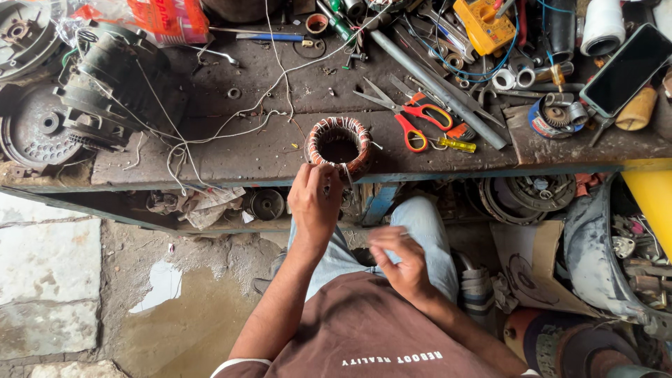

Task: The person winds a thin white wire around a cylindrical copper-wound stator core, repeatedly threading the wire through slots and pulling it taut. The person uses red-handled scissors to cut the wire near the end of the clip.

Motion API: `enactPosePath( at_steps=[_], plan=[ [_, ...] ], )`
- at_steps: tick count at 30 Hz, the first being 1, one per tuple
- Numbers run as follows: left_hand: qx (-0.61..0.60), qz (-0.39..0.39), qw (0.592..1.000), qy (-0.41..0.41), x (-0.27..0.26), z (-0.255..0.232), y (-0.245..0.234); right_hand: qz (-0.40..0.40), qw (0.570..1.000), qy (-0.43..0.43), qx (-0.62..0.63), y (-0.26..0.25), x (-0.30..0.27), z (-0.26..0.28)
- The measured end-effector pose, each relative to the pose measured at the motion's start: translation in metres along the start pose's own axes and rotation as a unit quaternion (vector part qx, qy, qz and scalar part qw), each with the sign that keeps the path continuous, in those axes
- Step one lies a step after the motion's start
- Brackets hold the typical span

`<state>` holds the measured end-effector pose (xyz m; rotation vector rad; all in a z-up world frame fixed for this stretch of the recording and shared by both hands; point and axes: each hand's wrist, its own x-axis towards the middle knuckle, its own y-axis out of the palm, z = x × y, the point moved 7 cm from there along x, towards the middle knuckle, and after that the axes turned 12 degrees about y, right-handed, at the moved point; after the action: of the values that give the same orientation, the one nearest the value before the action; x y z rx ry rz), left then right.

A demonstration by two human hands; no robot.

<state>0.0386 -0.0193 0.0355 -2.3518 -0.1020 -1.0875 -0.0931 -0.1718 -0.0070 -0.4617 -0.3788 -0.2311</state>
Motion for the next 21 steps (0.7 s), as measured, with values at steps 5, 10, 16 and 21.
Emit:
enactPosePath(
  at_steps=[5,10,16,21],
  plan=[
    [-0.083,0.030,0.994,0.066,-0.009,-0.012,-0.001,0.126,0.976,0.158,0.083,0.026,-0.014,-0.039],
    [-0.217,0.189,0.957,0.026,-0.039,-0.019,0.022,0.118,0.972,0.147,0.138,0.026,-0.017,-0.054],
    [-0.184,0.238,0.951,0.074,-0.054,-0.025,0.020,0.095,0.922,0.232,0.294,0.016,-0.017,-0.080],
    [-0.190,0.134,0.968,0.095,-0.040,-0.035,-0.004,0.046,0.924,0.243,0.292,-0.001,-0.005,-0.090]
  ],
)
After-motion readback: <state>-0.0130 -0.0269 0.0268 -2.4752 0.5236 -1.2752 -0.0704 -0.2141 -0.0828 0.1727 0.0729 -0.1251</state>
